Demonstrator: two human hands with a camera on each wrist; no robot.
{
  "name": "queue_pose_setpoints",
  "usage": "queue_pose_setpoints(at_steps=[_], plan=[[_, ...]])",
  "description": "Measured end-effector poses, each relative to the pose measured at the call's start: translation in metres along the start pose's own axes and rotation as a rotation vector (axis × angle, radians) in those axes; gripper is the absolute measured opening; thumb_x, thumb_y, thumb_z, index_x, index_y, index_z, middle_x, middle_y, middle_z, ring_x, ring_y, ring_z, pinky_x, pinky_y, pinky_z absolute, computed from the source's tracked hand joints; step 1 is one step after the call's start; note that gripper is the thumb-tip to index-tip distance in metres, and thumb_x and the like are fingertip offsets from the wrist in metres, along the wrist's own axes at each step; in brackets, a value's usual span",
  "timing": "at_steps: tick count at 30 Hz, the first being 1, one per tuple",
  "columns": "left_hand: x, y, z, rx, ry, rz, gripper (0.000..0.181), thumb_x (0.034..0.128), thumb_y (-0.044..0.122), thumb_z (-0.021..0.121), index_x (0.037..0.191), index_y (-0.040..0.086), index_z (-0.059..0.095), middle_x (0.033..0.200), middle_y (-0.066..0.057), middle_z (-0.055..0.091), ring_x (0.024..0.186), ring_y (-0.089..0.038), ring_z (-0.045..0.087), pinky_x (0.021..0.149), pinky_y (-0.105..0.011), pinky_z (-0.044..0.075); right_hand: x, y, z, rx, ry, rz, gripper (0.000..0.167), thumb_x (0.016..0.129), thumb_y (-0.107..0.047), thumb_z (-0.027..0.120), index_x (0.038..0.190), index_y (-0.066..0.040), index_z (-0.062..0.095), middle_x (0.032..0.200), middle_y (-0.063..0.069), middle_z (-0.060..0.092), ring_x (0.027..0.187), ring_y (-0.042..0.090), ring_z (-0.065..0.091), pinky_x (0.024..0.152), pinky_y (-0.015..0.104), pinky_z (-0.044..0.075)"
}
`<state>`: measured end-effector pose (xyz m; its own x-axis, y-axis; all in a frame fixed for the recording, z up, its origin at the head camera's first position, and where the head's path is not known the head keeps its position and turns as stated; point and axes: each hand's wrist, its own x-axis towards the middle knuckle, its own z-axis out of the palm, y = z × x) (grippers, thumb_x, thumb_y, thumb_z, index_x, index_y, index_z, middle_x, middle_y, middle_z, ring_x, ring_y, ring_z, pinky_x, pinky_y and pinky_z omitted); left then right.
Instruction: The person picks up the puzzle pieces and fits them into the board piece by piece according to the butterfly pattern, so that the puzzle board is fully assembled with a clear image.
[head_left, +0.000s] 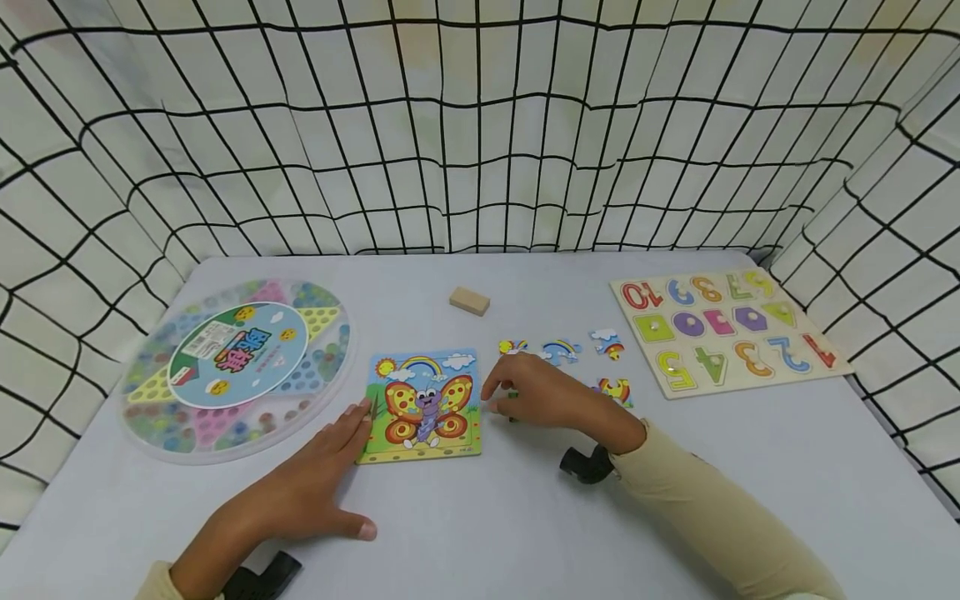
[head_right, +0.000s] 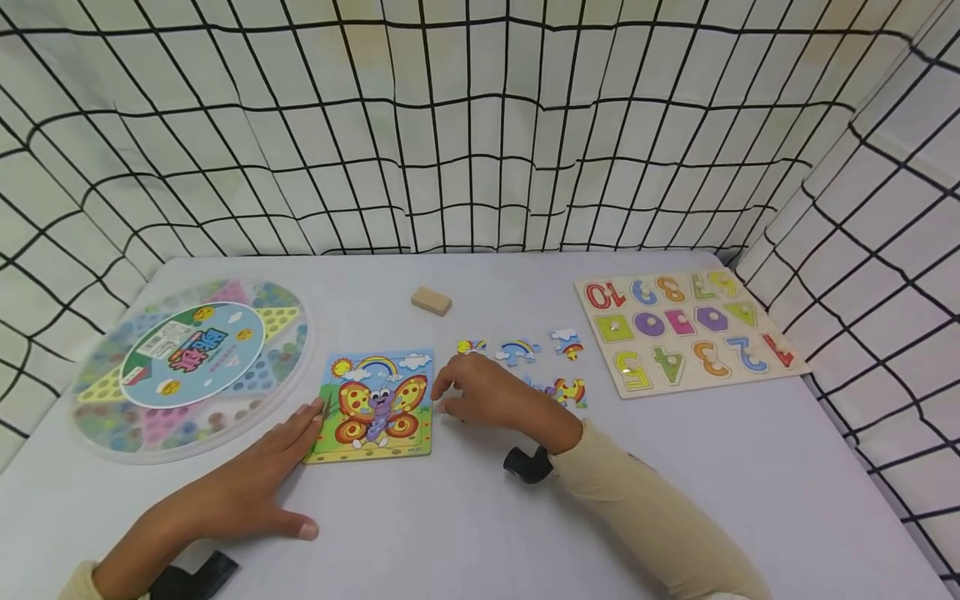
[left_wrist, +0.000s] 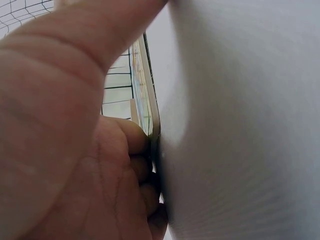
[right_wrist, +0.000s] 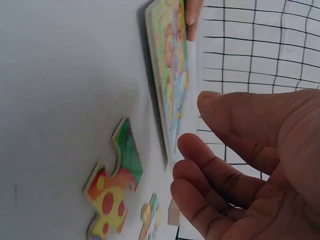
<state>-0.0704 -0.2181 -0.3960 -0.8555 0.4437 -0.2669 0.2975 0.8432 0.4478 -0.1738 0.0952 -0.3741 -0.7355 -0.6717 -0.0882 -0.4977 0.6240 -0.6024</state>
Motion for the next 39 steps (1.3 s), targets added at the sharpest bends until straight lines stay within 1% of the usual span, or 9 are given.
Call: queue_pose_setpoints(at_steps=[4, 11, 13, 19, 26, 33, 39], plan=[[0.000, -0.001, 0.001, 0.008, 0.006, 0.011, 0.131, 0.0608, 0.077, 0.070, 0.153, -0.001, 0.020, 0.162, -0.012, 0.003, 0.146, -0.038, 0.005, 0.112, -0.059, 0.015, -0.003, 0.005, -0.006, 0.011, 0.001, 0.005, 0.015, 0.090, -0.010, 0.071, 0.105, -0.010, 0.073, 0.104, -0.004, 0.065, 0.097, 0.017, 0.056, 0.082, 0.029, 0.049], [0.000, -0.002, 0.001, 0.017, -0.003, 0.011, 0.130, 0.0616, 0.078, 0.068, 0.154, 0.002, 0.018, 0.163, -0.009, 0.002, 0.147, -0.035, 0.003, 0.113, -0.058, 0.014, -0.012, 0.013, -0.009, 0.061, 0.033, 0.082, 0.024, 0.089, -0.011, 0.072, 0.113, -0.009, 0.070, 0.108, -0.005, 0.064, 0.100, 0.016, 0.053, 0.086, 0.030, 0.048], [-0.001, -0.002, 0.000, 0.016, -0.002, 0.017, 0.130, 0.0621, 0.078, 0.068, 0.154, 0.002, 0.018, 0.163, -0.010, 0.002, 0.147, -0.036, 0.003, 0.113, -0.059, 0.015, -0.014, 0.016, -0.009, 0.068, 0.046, 0.084, 0.025, 0.089, -0.011, 0.072, 0.113, -0.009, 0.069, 0.107, -0.005, 0.064, 0.099, 0.015, 0.053, 0.087, 0.030, 0.048], [-0.002, -0.002, -0.001, 0.024, -0.004, 0.019, 0.128, 0.0631, 0.078, 0.067, 0.154, 0.002, 0.019, 0.163, -0.010, 0.003, 0.147, -0.035, 0.003, 0.113, -0.059, 0.015, -0.018, 0.023, -0.009, 0.068, 0.096, 0.041, 0.023, 0.088, -0.009, 0.072, 0.111, -0.008, 0.069, 0.104, -0.003, 0.063, 0.095, 0.016, 0.053, 0.086, 0.031, 0.049], [-0.002, -0.002, 0.000, 0.013, -0.001, 0.025, 0.128, 0.0639, 0.079, 0.066, 0.154, 0.002, 0.019, 0.163, -0.009, 0.002, 0.147, -0.035, 0.002, 0.113, -0.059, 0.014, -0.020, 0.030, -0.009, 0.064, 0.086, 0.067, 0.023, 0.089, -0.012, 0.072, 0.112, -0.008, 0.069, 0.106, -0.004, 0.062, 0.097, 0.016, 0.054, 0.086, 0.031, 0.049], [-0.002, -0.005, 0.001, 0.022, 0.004, 0.025, 0.129, 0.0631, 0.080, 0.065, 0.155, 0.003, 0.018, 0.163, -0.008, 0.002, 0.147, -0.035, 0.002, 0.113, -0.059, 0.014, -0.024, 0.035, -0.006, 0.071, 0.108, 0.034, 0.026, 0.088, -0.009, 0.073, 0.113, -0.005, 0.068, 0.103, 0.000, 0.063, 0.094, 0.018, 0.055, 0.084, 0.032, 0.050], [0.000, -0.005, 0.003, 0.022, -0.006, -0.002, 0.130, 0.0614, 0.080, 0.067, 0.155, 0.005, 0.018, 0.163, -0.005, 0.001, 0.147, -0.032, 0.001, 0.113, -0.058, 0.014, -0.025, 0.035, -0.006, 0.072, 0.098, 0.070, 0.028, 0.088, -0.008, 0.073, 0.115, -0.006, 0.068, 0.103, 0.001, 0.063, 0.095, 0.019, 0.054, 0.083, 0.032, 0.049]])
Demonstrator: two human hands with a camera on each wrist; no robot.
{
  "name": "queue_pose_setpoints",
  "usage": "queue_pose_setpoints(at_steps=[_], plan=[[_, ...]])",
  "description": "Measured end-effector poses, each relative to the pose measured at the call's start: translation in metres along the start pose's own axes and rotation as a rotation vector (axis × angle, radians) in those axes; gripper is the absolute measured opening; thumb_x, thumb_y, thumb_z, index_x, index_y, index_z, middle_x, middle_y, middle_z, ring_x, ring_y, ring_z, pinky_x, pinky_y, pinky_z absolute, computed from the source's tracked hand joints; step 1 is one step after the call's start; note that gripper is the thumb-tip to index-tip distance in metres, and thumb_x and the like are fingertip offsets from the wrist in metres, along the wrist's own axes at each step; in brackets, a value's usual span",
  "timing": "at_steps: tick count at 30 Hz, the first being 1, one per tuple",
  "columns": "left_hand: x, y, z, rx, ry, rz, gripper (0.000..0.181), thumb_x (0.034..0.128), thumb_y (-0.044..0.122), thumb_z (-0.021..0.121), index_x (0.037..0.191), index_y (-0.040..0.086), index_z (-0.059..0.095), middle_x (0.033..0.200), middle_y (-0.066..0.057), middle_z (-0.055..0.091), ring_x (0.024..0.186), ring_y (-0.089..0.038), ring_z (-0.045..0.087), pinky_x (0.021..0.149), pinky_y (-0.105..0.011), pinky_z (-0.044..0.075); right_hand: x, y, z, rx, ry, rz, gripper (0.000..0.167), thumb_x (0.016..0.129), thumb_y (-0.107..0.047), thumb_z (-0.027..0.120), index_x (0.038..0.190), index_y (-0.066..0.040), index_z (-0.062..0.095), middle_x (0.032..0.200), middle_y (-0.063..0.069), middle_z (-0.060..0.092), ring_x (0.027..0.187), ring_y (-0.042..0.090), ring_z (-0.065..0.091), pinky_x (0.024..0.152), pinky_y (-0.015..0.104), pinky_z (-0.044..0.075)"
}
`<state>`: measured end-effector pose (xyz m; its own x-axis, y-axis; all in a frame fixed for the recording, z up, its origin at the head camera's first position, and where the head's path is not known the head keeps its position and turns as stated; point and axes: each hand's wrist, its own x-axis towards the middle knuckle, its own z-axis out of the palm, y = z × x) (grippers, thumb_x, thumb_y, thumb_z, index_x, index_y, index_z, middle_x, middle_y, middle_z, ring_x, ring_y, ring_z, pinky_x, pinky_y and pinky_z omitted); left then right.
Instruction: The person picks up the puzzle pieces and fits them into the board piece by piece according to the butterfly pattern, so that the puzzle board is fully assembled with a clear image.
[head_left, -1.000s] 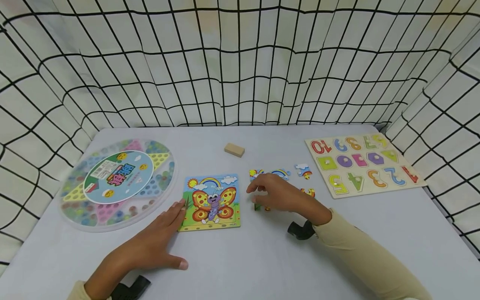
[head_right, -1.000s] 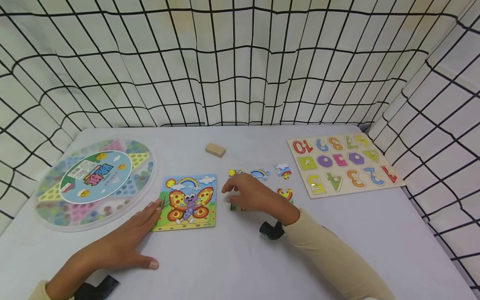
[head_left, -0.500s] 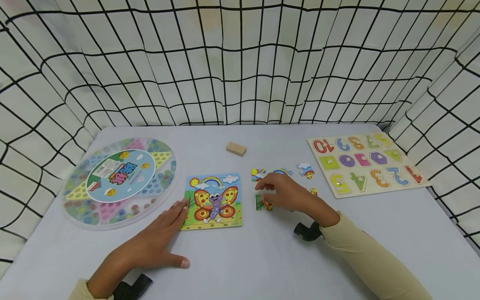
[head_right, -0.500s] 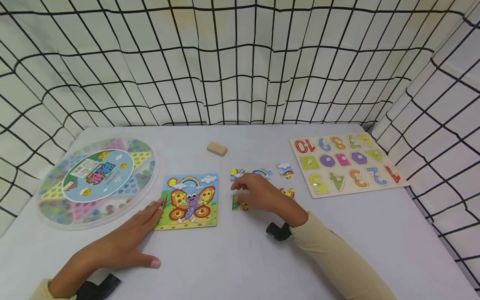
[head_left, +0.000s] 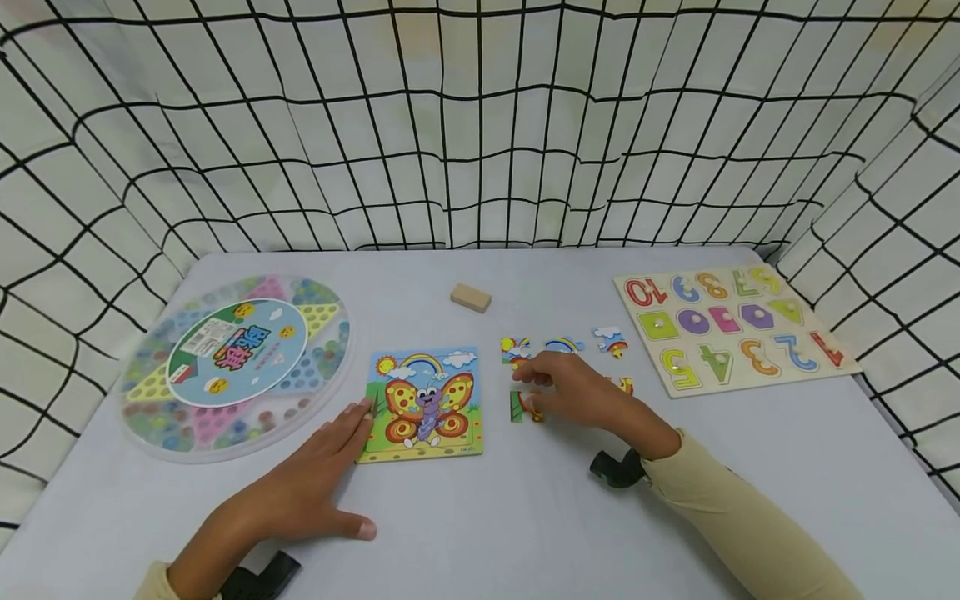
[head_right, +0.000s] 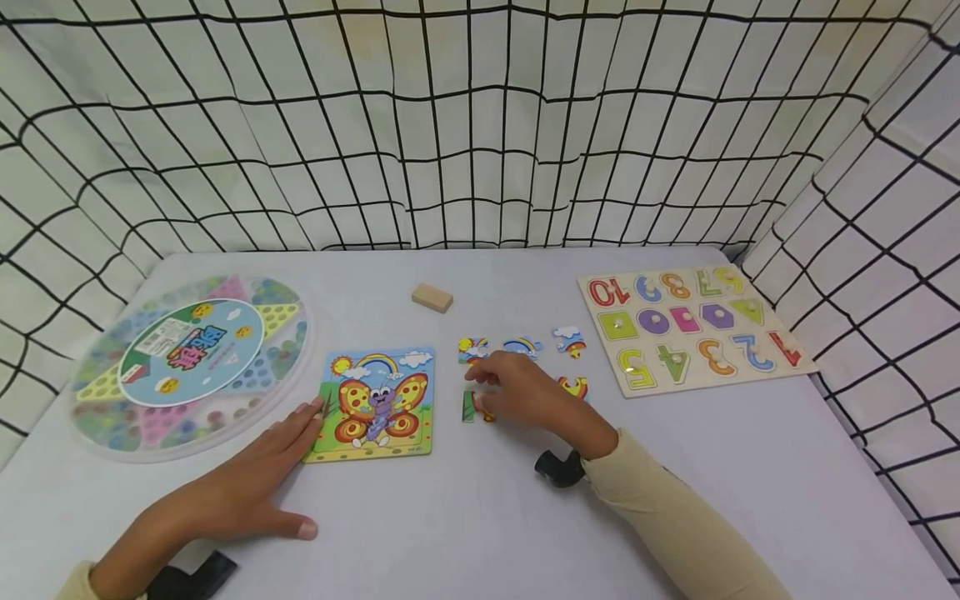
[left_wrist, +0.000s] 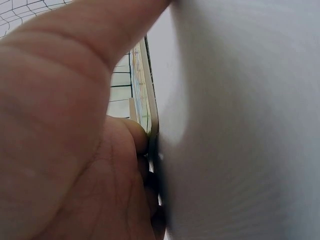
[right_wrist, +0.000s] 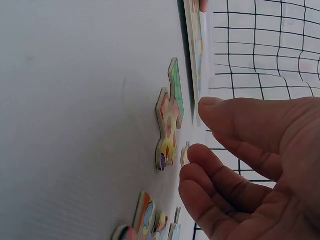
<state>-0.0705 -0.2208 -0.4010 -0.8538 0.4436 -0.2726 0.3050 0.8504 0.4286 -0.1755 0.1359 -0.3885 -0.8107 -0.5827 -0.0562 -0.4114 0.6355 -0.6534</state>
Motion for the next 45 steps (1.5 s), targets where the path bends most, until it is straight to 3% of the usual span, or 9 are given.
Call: queue_pose_setpoints(at_steps=[11, 22, 29, 38, 45], plan=[[-0.0003, -0.0016, -0.0005, 0.012, -0.012, -0.020, 0.131, 0.0605, 0.080, 0.067, 0.155, 0.005, 0.017, 0.163, -0.004, 0.000, 0.147, -0.032, 0.001, 0.114, -0.057, 0.012, -0.0027, 0.0074, 0.0042, -0.010, 0.016, -0.037, 0.031, 0.083, 0.001, 0.072, 0.114, -0.005, 0.068, 0.108, 0.000, 0.065, 0.094, 0.017, 0.056, 0.084, 0.032, 0.049], [0.0014, -0.0012, -0.0005, 0.008, 0.002, -0.005, 0.130, 0.0609, 0.079, 0.068, 0.156, 0.006, 0.017, 0.163, -0.003, 0.000, 0.148, -0.029, 0.000, 0.114, -0.057, 0.012, -0.0019, 0.0069, 0.0021, -0.008, -0.004, -0.033, 0.038, 0.081, -0.010, 0.080, 0.116, -0.006, 0.067, 0.104, -0.002, 0.063, 0.094, 0.016, 0.056, 0.082, 0.032, 0.049], [0.0005, 0.0006, 0.0007, 0.001, -0.006, -0.008, 0.131, 0.0608, 0.079, 0.068, 0.155, 0.004, 0.018, 0.163, -0.004, 0.000, 0.148, -0.030, 0.000, 0.114, -0.056, 0.012, -0.0012, 0.0065, 0.0047, -0.011, -0.016, -0.013, 0.037, 0.081, -0.010, 0.080, 0.116, -0.007, 0.068, 0.098, -0.003, 0.062, 0.092, 0.015, 0.055, 0.079, 0.030, 0.049], [-0.0004, 0.0013, -0.0002, 0.003, -0.001, -0.008, 0.130, 0.0610, 0.079, 0.068, 0.155, 0.004, 0.018, 0.163, -0.005, 0.001, 0.148, -0.031, 0.001, 0.114, -0.057, 0.013, 0.0001, 0.0017, 0.0067, -0.071, -0.039, -0.010, 0.040, 0.081, -0.008, 0.080, 0.119, -0.008, 0.067, 0.108, 0.002, 0.055, 0.089, 0.014, 0.054, 0.074, 0.028, 0.050], [-0.0002, 0.0011, -0.0004, 0.016, -0.008, -0.013, 0.131, 0.0605, 0.080, 0.068, 0.155, 0.004, 0.018, 0.163, -0.005, 0.001, 0.148, -0.030, 0.000, 0.115, -0.056, 0.012, 0.0042, 0.0019, 0.0046, -0.080, -0.055, -0.048, 0.045, 0.080, -0.002, 0.076, 0.124, -0.002, 0.064, 0.091, -0.005, 0.062, 0.086, 0.014, 0.053, 0.074, 0.028, 0.049]])
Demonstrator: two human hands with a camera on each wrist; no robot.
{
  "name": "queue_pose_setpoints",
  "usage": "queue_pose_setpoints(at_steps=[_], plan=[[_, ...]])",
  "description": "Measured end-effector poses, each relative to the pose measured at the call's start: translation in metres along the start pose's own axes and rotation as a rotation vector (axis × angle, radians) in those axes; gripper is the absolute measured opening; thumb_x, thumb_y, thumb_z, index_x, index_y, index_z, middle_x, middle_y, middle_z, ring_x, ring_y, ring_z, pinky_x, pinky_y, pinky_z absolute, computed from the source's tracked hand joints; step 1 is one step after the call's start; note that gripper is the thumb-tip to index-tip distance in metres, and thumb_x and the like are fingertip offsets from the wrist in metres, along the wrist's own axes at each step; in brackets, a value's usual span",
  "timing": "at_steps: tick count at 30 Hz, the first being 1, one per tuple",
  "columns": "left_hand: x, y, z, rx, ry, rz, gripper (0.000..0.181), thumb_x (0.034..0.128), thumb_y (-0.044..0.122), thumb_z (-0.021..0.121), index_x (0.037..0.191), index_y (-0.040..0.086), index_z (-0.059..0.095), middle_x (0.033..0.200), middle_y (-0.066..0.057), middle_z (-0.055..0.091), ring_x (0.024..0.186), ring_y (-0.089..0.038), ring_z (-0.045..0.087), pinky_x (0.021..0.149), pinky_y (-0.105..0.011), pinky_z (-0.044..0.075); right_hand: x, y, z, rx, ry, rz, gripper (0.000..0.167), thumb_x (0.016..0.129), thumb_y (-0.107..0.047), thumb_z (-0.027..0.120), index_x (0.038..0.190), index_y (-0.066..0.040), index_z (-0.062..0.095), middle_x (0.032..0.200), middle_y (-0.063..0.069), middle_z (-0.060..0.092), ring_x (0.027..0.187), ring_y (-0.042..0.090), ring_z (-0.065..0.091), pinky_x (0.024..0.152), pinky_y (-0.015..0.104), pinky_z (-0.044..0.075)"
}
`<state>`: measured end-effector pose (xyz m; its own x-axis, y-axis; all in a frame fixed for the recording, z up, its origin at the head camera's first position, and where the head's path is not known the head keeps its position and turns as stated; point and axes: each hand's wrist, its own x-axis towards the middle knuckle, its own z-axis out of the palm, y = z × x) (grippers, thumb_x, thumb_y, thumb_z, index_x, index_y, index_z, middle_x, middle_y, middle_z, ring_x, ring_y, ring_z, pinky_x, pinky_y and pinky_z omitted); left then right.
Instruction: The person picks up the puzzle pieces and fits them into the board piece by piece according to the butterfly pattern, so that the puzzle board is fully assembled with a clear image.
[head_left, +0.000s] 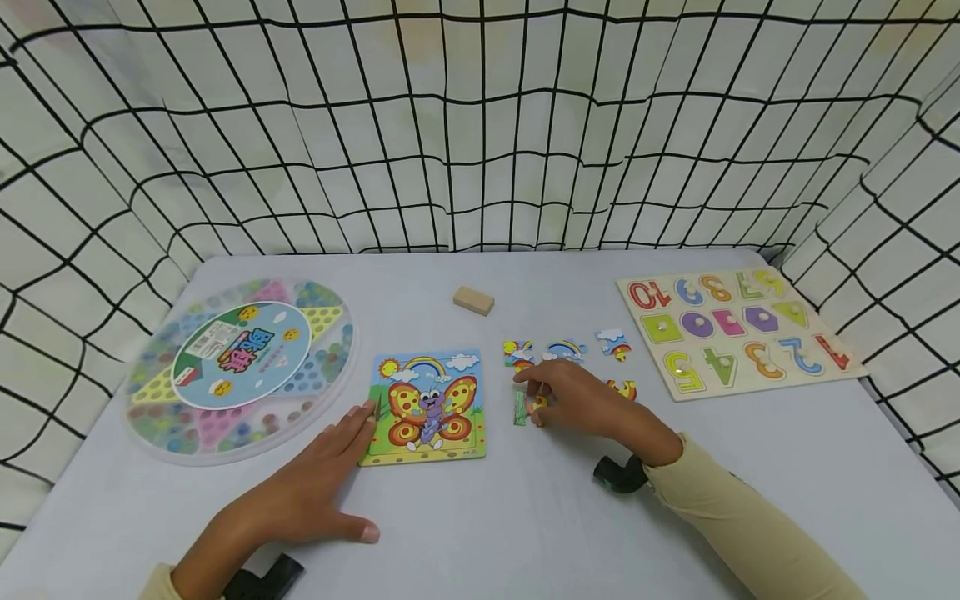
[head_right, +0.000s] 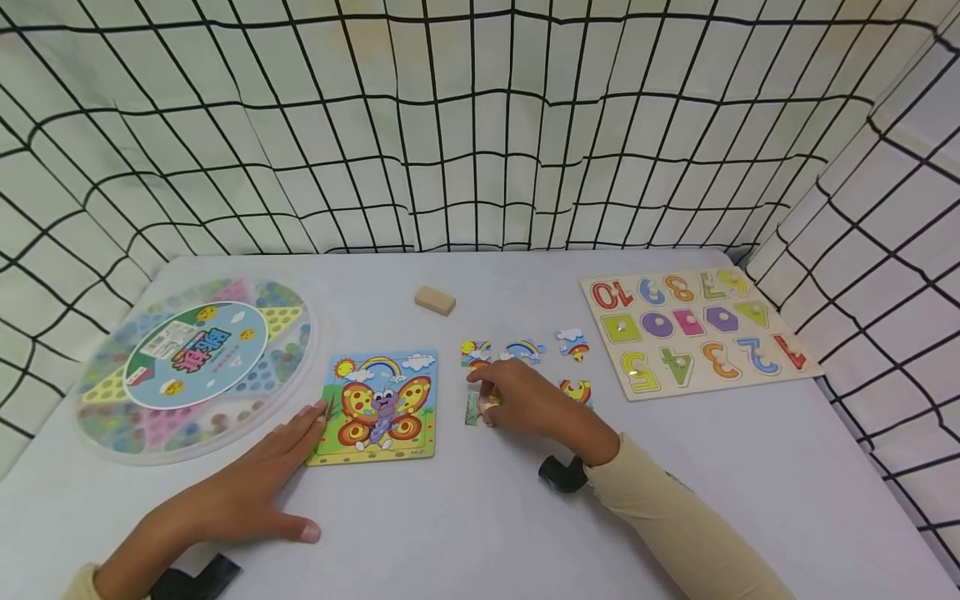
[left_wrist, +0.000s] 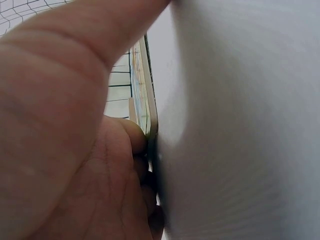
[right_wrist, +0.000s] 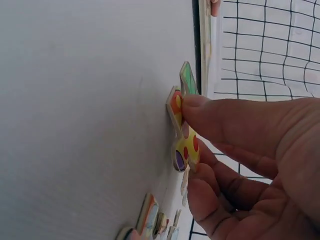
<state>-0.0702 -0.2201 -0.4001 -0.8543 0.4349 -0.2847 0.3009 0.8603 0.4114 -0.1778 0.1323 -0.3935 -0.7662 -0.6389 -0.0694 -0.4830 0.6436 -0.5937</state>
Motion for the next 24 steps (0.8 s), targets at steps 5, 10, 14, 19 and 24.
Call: queue_pose_setpoints(at_steps=[5, 10, 14, 19, 24], plan=[[-0.0003, 0.0009, -0.0004, -0.007, -0.003, -0.003, 0.130, 0.0610, 0.078, 0.069, 0.155, 0.004, 0.018, 0.163, -0.004, 0.000, 0.148, -0.029, -0.001, 0.115, -0.056, 0.012, 0.0006, 0.0002, -0.0003, 0.024, 0.015, -0.030, 0.034, 0.082, 0.002, 0.072, 0.115, -0.001, 0.068, 0.087, -0.007, 0.062, 0.086, 0.013, 0.053, 0.073, 0.027, 0.050], [-0.0005, 0.0015, -0.0002, -0.013, -0.001, -0.001, 0.130, 0.0609, 0.078, 0.069, 0.155, 0.005, 0.017, 0.163, -0.004, 0.001, 0.148, -0.029, 0.000, 0.115, -0.056, 0.012, -0.0012, -0.0012, -0.0015, 0.055, 0.019, -0.068, 0.029, 0.083, 0.001, 0.073, 0.111, -0.004, 0.067, 0.091, -0.006, 0.061, 0.085, 0.012, 0.054, 0.073, 0.027, 0.050], [0.0000, 0.0017, -0.0003, -0.016, -0.002, -0.003, 0.131, 0.0605, 0.078, 0.070, 0.155, 0.005, 0.017, 0.163, -0.004, 0.001, 0.148, -0.030, 0.000, 0.114, -0.056, 0.012, -0.0017, -0.0029, -0.0038, 0.089, 0.006, -0.071, 0.025, 0.086, 0.004, 0.064, 0.109, -0.004, 0.068, 0.091, -0.005, 0.062, 0.078, 0.012, 0.057, 0.068, 0.026, 0.050], [0.0000, 0.0017, -0.0004, -0.024, -0.005, -0.002, 0.131, 0.0606, 0.077, 0.070, 0.155, 0.004, 0.017, 0.163, -0.005, 0.001, 0.148, -0.031, 0.001, 0.114, -0.057, 0.012, -0.0006, -0.0055, -0.0065, 0.141, -0.022, -0.041, 0.022, 0.089, 0.003, 0.059, 0.108, -0.005, 0.069, 0.089, -0.002, 0.064, 0.077, 0.013, 0.058, 0.066, 0.026, 0.051], [0.0000, 0.0013, -0.0008, -0.023, -0.002, 0.004, 0.131, 0.0609, 0.078, 0.070, 0.155, 0.004, 0.017, 0.163, -0.005, 0.000, 0.148, -0.031, 0.000, 0.114, -0.057, 0.011, 0.0033, -0.0079, -0.0073, 0.159, -0.015, -0.060, 0.019, 0.091, 0.001, 0.061, 0.108, -0.005, 0.069, 0.089, -0.003, 0.063, 0.079, 0.014, 0.058, 0.066, 0.027, 0.052]])
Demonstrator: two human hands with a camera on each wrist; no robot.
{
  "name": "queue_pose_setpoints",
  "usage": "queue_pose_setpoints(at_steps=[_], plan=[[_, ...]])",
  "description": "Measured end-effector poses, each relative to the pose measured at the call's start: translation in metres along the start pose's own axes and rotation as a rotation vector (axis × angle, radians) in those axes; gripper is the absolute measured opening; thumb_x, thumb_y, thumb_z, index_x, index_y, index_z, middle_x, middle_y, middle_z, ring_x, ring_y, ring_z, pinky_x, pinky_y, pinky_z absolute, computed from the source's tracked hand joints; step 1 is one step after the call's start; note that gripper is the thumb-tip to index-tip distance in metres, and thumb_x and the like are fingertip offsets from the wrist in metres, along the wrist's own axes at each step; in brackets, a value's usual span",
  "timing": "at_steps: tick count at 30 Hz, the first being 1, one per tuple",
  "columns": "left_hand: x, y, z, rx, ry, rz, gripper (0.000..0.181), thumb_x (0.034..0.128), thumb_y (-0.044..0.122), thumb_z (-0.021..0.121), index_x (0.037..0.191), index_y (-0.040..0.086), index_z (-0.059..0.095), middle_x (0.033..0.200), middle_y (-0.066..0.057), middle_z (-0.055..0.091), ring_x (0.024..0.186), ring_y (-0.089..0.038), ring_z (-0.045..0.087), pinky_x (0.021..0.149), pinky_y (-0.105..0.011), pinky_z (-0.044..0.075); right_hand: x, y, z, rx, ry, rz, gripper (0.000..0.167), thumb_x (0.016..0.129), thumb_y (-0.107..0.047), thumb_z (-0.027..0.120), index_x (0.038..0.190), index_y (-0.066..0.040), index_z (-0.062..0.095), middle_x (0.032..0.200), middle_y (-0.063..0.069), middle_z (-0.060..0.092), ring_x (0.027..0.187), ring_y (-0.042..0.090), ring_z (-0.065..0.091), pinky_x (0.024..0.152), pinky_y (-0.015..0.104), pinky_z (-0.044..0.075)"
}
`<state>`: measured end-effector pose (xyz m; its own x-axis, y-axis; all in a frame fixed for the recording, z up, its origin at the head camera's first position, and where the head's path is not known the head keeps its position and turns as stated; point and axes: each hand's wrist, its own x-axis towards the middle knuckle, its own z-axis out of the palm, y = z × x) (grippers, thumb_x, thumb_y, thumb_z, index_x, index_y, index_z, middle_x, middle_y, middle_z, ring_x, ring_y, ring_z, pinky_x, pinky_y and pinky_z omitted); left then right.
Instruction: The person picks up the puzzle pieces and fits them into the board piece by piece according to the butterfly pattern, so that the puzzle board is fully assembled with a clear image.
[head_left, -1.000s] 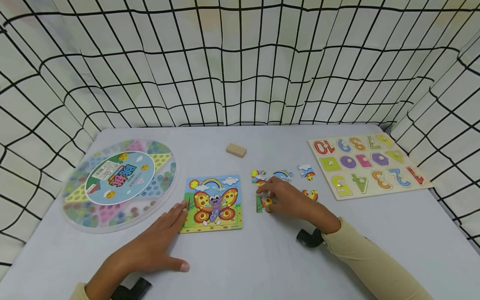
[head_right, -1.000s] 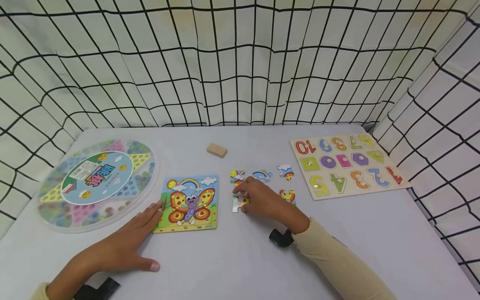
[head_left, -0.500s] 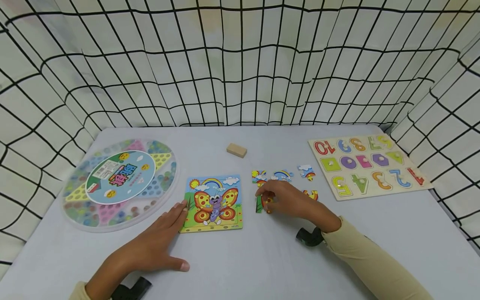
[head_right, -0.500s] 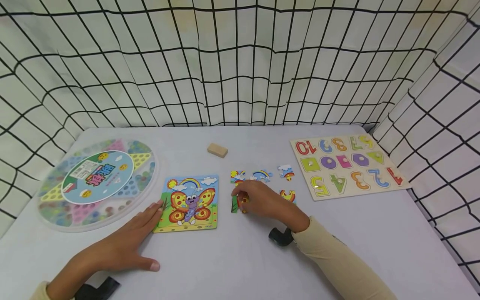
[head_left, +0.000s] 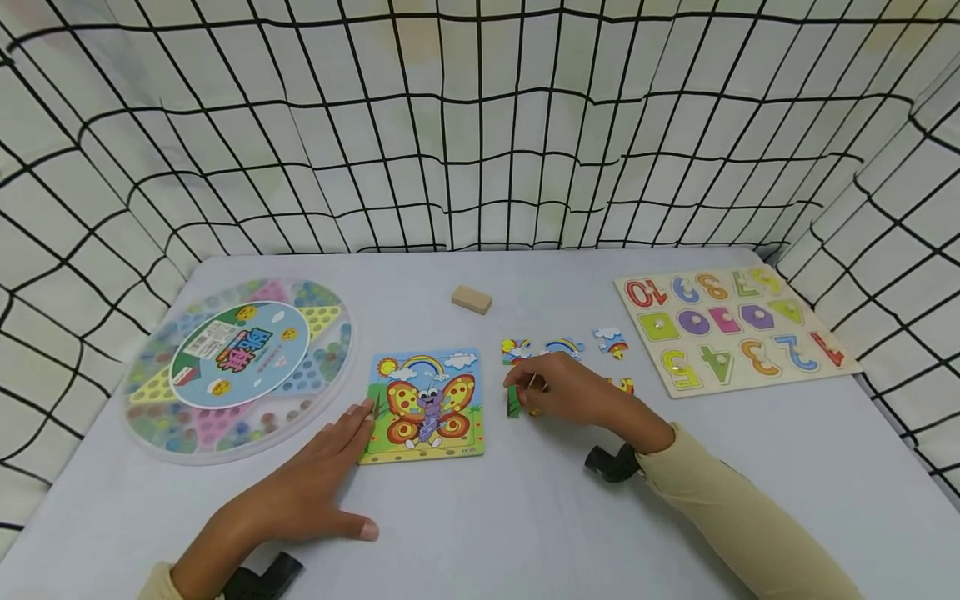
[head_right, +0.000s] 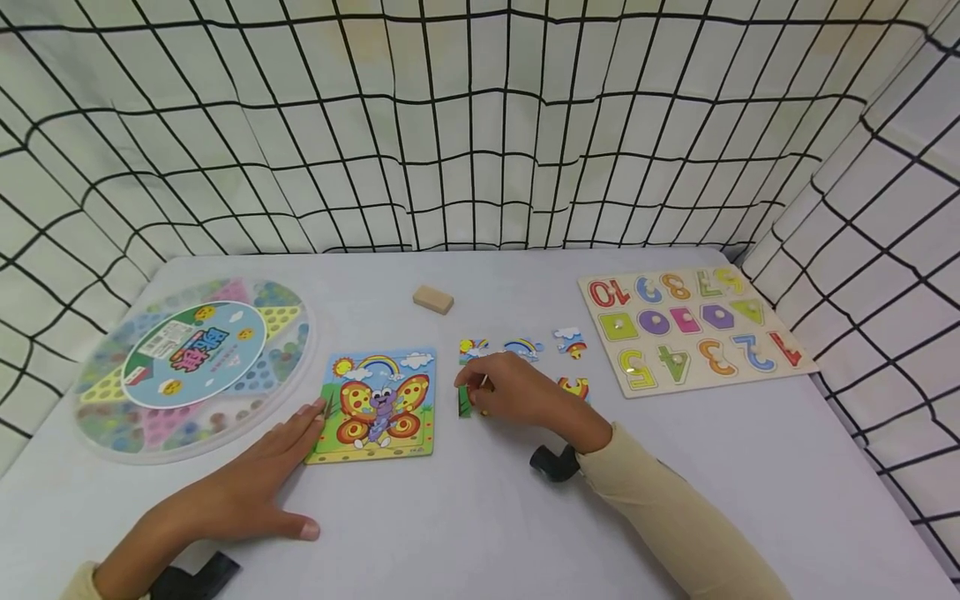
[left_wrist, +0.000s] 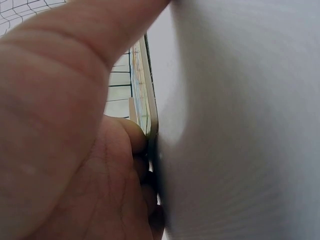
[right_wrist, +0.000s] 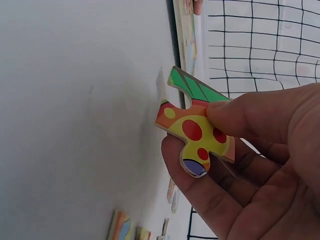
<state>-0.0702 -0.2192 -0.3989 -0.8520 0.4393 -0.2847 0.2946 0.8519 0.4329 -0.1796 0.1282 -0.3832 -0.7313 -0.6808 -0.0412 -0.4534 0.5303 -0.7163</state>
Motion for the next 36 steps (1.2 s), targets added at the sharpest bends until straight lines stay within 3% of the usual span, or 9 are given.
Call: queue_pose_setpoints(at_steps=[7, 14, 29, 36], plan=[[0.000, 0.000, 0.001, -0.004, -0.001, -0.007, 0.131, 0.0601, 0.077, 0.070, 0.155, 0.005, 0.017, 0.163, -0.004, 0.000, 0.148, -0.030, -0.001, 0.114, -0.057, 0.011, 0.010, -0.009, 0.002, -0.009, 0.016, 0.005, 0.019, 0.092, -0.003, 0.065, 0.111, -0.005, 0.069, 0.087, -0.005, 0.063, 0.081, 0.013, 0.059, 0.068, 0.027, 0.053], [0.001, 0.000, 0.001, -0.003, -0.001, -0.011, 0.132, 0.0596, 0.078, 0.070, 0.155, 0.004, 0.018, 0.163, -0.006, 0.002, 0.147, -0.032, 0.001, 0.114, -0.057, 0.012, 0.023, -0.015, 0.008, 0.002, 0.035, -0.045, 0.018, 0.092, -0.003, 0.065, 0.109, -0.006, 0.069, 0.087, -0.005, 0.063, 0.078, 0.012, 0.059, 0.066, 0.025, 0.053], [0.002, -0.001, 0.001, 0.006, 0.001, -0.010, 0.132, 0.0593, 0.078, 0.070, 0.155, 0.003, 0.019, 0.163, -0.006, 0.003, 0.147, -0.032, 0.001, 0.114, -0.057, 0.012, 0.048, -0.039, 0.021, 0.028, -0.003, -0.104, 0.019, 0.092, -0.004, 0.063, 0.110, -0.005, 0.069, 0.091, 0.000, 0.065, 0.080, 0.012, 0.060, 0.072, 0.023, 0.053], [0.000, -0.001, 0.001, 0.002, 0.008, 0.001, 0.131, 0.0599, 0.079, 0.069, 0.154, 0.003, 0.020, 0.163, -0.006, 0.004, 0.147, -0.032, 0.003, 0.114, -0.057, 0.013, 0.058, -0.048, 0.029, 0.048, -0.028, -0.083, 0.019, 0.093, -0.005, 0.065, 0.111, -0.006, 0.069, 0.093, -0.001, 0.067, 0.082, 0.011, 0.057, 0.071, 0.022, 0.051]])
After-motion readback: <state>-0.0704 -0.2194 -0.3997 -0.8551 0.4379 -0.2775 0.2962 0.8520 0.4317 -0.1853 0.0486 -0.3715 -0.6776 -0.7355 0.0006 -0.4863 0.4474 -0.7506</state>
